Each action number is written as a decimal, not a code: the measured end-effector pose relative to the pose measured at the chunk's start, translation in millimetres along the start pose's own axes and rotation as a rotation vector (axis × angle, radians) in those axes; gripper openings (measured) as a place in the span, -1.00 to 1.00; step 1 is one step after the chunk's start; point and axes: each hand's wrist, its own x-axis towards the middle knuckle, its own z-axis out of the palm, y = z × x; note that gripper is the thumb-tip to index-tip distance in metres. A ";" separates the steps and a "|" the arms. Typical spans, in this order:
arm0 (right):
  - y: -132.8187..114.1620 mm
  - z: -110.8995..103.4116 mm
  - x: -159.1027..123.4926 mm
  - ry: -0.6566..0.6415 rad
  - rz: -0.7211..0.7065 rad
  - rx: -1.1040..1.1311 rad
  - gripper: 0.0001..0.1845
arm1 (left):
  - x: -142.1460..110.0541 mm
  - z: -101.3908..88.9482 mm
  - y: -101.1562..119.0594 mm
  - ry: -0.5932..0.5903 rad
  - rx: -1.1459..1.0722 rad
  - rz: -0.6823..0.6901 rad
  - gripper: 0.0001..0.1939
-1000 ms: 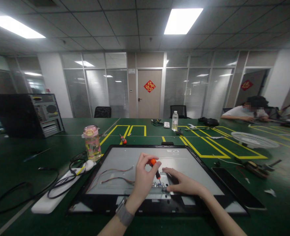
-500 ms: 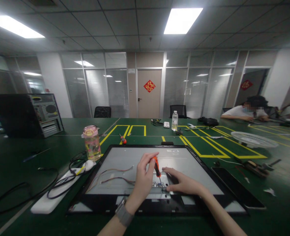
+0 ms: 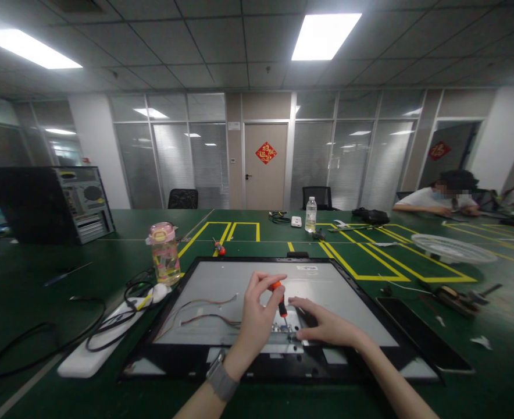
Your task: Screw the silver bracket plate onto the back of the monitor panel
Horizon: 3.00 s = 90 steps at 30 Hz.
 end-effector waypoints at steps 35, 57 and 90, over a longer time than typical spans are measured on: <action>-6.0 -1.6 -1.5 -0.012 0.002 -0.001 -0.18 | -0.7 -0.2 2.6 -0.031 -0.050 -0.021 -0.76; -0.5 -0.9 -0.2 -0.010 -0.007 -0.001 -0.15 | 1.4 -1.7 -0.9 -0.032 0.021 0.009 -0.74; 2.0 -0.5 0.5 -0.013 -0.001 0.000 -0.15 | -0.6 3.9 -9.2 0.129 0.051 0.017 -0.90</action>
